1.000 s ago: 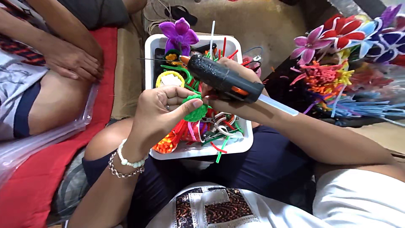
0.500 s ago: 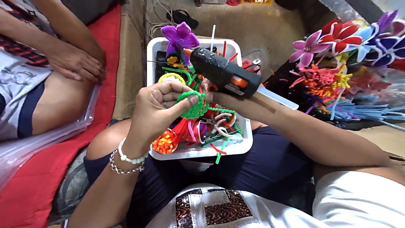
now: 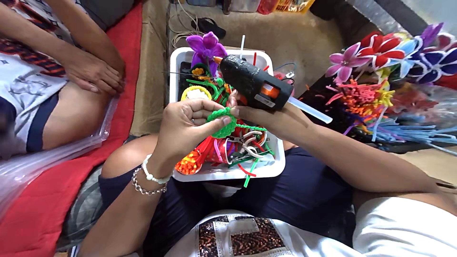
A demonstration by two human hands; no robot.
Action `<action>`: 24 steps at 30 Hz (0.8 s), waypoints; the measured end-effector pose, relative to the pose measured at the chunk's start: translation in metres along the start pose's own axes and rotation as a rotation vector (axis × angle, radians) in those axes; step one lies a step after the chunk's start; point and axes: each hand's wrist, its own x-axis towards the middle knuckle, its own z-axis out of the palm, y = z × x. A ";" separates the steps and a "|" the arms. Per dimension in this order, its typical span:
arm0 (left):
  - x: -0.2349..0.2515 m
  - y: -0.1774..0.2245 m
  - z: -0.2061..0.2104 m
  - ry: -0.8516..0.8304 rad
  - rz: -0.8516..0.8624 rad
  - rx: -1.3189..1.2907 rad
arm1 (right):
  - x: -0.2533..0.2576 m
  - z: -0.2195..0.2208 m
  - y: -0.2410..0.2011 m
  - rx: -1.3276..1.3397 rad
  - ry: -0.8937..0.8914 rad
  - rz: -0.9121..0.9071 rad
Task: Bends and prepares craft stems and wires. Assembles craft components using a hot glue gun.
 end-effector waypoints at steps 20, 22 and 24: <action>0.004 -0.014 0.011 0.163 0.194 -0.122 | 0.007 0.020 0.006 0.209 0.229 0.038; 0.003 -0.015 0.016 0.223 0.179 -0.174 | 0.008 0.024 0.005 0.237 0.247 0.047; 0.003 -0.019 0.019 0.258 0.178 -0.181 | 0.008 0.027 0.004 0.257 0.265 0.042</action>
